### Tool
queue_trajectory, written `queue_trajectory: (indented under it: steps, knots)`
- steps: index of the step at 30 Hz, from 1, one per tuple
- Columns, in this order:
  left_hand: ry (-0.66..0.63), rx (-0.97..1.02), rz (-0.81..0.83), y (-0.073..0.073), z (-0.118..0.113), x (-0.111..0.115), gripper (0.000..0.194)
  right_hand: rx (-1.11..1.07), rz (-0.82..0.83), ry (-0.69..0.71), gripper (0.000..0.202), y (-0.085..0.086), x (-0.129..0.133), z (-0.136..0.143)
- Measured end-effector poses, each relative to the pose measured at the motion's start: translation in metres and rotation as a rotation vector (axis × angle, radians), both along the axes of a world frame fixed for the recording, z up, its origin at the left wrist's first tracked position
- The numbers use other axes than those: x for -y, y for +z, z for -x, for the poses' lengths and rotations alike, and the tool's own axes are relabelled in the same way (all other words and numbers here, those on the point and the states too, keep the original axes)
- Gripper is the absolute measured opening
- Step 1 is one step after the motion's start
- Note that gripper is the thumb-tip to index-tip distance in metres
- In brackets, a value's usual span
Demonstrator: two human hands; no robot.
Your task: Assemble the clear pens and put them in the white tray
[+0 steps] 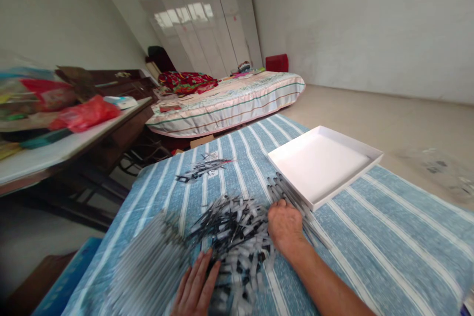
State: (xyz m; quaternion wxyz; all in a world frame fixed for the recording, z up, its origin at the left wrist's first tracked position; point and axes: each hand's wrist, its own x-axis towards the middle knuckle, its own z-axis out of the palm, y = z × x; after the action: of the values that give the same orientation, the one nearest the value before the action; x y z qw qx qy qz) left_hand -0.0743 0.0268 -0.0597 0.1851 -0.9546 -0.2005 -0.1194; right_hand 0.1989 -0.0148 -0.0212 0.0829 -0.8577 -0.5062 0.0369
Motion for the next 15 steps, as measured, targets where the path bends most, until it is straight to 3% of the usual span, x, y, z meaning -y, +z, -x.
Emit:
queue_trajectory:
  steps: [4, 8, 15]
  knots:
    - [0.024, 0.038, -0.094, -0.001, -0.021, -0.006, 0.079, 0.011, -0.023, -0.028, 0.024, 0.000, 0.000, -0.001]
    - [0.098, 0.047, -0.082, 0.000, -0.041, -0.005, 0.070, 0.012, -0.069, -0.036, 0.021, 0.003, 0.002, -0.005]
    - [0.143, 0.206, 0.009, 0.011, -0.064, -0.006, 0.048, -0.093, -0.374, 0.018, 0.022, -0.003, 0.004, -0.008]
